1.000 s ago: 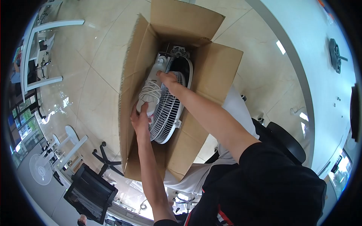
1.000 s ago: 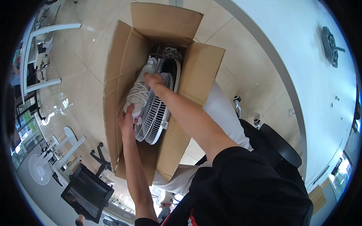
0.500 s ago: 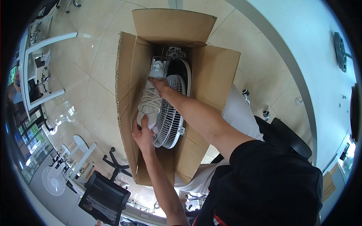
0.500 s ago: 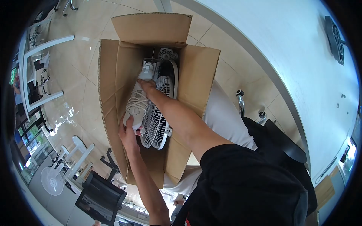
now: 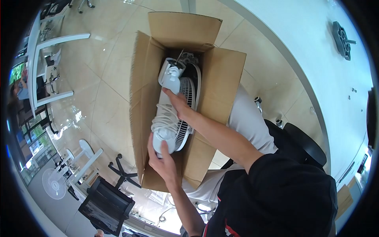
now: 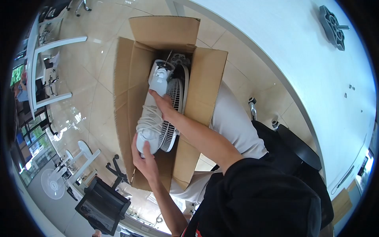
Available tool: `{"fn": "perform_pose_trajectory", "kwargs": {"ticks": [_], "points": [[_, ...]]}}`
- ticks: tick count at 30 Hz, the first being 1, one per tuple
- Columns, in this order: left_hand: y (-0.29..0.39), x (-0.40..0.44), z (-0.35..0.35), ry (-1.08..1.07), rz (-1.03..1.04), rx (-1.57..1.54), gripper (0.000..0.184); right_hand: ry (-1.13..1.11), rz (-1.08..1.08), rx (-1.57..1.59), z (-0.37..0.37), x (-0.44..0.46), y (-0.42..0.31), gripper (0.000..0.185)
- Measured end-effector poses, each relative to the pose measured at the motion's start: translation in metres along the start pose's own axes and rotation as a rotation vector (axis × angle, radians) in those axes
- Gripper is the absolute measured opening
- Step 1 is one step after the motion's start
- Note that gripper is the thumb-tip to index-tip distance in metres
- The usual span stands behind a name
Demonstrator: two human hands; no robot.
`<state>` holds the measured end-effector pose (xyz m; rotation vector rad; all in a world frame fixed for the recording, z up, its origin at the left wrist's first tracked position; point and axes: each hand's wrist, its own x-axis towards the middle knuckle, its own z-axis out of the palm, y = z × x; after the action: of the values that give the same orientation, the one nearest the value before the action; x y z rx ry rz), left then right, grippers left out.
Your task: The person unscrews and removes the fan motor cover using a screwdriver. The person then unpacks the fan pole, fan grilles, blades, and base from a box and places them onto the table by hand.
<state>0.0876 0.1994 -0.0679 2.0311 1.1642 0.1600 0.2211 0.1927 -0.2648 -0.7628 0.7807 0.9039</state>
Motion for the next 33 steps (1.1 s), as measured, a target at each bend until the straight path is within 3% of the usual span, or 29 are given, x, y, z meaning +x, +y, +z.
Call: {"fn": "perform_pose_trajectory", "kwargs": {"ticks": [7, 15, 21, 25, 27, 31, 33], "points": [[0.004, -0.125, -0.021, 0.154, 0.199, 0.044, 0.046, -0.263, 0.014, 0.026, -0.022, -0.111, -0.001, 0.049], [-0.023, -0.229, -0.030, 0.381, 0.337, -0.005, 0.048, -0.421, 0.069, -0.086, -0.030, -0.202, -0.004, 0.049], [-0.046, -0.273, -0.015, 0.465, 0.465, -0.044, 0.051, -0.534, -0.211, -0.238, -0.029, -0.257, -0.018, 0.042], [-0.066, -0.288, 0.006, 0.457, 0.515, -0.117, 0.061, -0.712, -0.318, -0.277, -0.021, -0.296, -0.043, 0.038], [-0.068, -0.292, 0.016, 0.428, 0.588, -0.133, 0.075, -0.851, -0.366, -0.261, -0.019, -0.316, -0.057, 0.039], [-0.040, -0.288, 0.012, 0.361, 0.781, -0.339, 0.093, -1.215, -0.406, -0.156, -0.014, -0.357, -0.091, 0.052], [-0.036, -0.284, 0.014, 0.362, 0.869, -0.538, 0.096, -1.273, -0.445, -0.168, -0.015, -0.380, -0.108, 0.062]]}}
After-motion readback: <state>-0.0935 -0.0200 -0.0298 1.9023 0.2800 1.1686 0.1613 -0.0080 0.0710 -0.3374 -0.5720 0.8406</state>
